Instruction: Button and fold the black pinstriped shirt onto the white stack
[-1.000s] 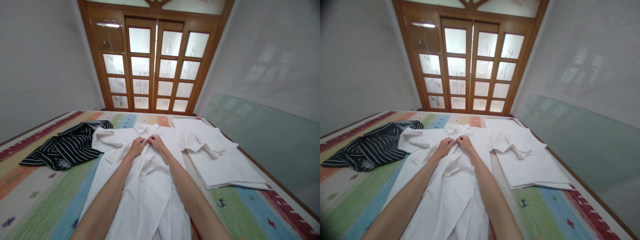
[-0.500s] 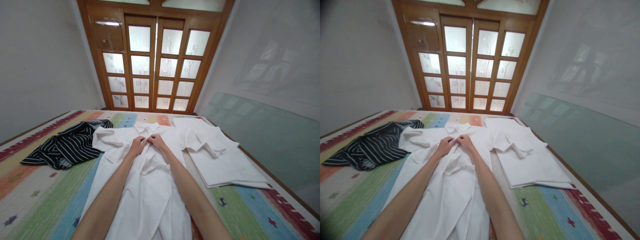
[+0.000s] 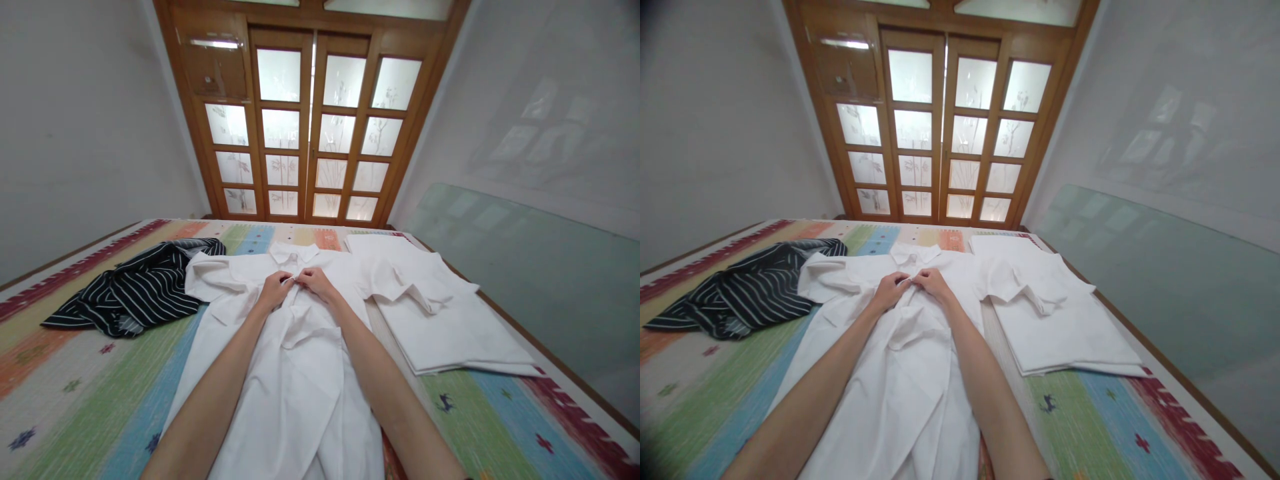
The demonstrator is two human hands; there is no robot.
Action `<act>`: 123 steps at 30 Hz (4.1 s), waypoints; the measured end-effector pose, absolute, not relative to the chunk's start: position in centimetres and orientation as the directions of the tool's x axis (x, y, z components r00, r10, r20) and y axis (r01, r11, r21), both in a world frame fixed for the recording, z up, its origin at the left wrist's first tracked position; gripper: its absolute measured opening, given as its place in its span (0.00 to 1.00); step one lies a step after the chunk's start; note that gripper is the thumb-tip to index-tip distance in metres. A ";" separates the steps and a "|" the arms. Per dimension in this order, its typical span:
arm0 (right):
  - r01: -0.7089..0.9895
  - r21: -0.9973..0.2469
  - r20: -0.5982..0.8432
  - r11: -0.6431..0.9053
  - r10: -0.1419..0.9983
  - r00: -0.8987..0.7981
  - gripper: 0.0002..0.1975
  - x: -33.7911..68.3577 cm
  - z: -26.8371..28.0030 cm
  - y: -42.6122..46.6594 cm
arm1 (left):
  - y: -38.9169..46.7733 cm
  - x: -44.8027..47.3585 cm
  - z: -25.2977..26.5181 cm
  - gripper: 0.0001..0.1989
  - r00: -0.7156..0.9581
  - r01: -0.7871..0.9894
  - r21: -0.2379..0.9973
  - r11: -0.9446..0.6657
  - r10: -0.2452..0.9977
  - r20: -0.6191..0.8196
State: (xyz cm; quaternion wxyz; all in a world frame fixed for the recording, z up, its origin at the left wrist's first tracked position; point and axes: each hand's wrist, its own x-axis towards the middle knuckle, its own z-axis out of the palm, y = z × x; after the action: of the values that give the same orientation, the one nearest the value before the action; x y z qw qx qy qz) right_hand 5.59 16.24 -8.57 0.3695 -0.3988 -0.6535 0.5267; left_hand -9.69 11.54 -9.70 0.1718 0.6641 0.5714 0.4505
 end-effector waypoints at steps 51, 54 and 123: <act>0.226 -0.924 0.216 0.308 0.909 -0.357 0.11 4.8 -9.7 16.8 | 12.6 -9.2 -11.2 0.04 0.091 0.893 0.332 -0.304 0.843 0.530; 0.195 -0.948 0.182 0.250 0.933 -0.311 0.14 4.6 -9.5 16.7 | 12.2 -9.1 -10.8 0.03 0.077 0.890 0.345 -0.297 0.845 0.529; 0.095 -0.953 0.233 0.287 0.898 -0.374 0.16 5.7 -9.6 15.9 | 10.7 -9.2 -8.8 0.15 -0.043 0.631 0.720 -0.288 0.914 0.403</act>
State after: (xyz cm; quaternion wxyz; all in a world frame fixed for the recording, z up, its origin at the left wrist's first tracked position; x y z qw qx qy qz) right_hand 5.73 15.91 -9.63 0.4242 -0.3646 -0.6809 0.4728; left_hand -9.15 10.69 -8.85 0.1616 0.6727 0.5743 0.4376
